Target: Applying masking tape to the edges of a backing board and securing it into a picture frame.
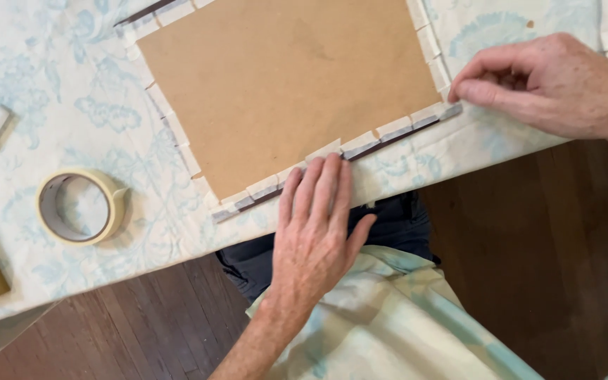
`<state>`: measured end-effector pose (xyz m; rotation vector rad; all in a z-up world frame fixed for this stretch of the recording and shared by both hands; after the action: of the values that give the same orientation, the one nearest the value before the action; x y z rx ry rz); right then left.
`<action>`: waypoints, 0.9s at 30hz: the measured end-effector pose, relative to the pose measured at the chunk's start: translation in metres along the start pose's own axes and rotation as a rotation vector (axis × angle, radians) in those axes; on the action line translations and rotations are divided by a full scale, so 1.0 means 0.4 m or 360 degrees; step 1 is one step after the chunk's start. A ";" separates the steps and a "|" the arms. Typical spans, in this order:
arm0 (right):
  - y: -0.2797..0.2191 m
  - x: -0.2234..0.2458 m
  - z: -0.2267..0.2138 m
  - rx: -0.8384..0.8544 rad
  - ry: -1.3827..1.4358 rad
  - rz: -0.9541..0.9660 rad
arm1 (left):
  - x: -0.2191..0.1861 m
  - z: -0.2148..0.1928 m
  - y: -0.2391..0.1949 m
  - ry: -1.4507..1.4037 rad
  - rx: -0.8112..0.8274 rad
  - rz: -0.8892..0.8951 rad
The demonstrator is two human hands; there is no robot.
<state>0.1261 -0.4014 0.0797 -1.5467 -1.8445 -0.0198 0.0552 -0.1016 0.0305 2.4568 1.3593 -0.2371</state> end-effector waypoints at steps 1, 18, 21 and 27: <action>-0.007 -0.007 -0.001 -0.0009 -0.0001 0.0011 | -0.012 0.006 0.013 -0.0006 -0.0002 0.0012; 0.015 0.000 0.074 -0.0052 -0.0145 -0.0311 | -0.053 0.031 0.073 0.0135 -0.0095 -0.0013; 0.016 0.009 0.062 0.0020 -0.0292 -0.0213 | -0.057 0.030 0.072 0.0135 -0.0079 -0.0029; -0.003 -0.009 0.053 -0.0002 -0.0387 -0.0099 | -0.050 0.013 0.073 0.0008 0.0000 -0.0027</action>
<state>0.1143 -0.3954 0.0628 -1.5479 -2.0805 0.1444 0.0691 -0.1337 0.0373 2.4482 1.3829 -0.2355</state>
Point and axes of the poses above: each hand's wrist, its own y-axis towards the middle knuckle, its own z-axis out of the palm, x = y × z, the point moved 2 cm from there along y, towards the middle knuckle, and after that the axes turned 11 degrees about -z, right-handed, at the moved point
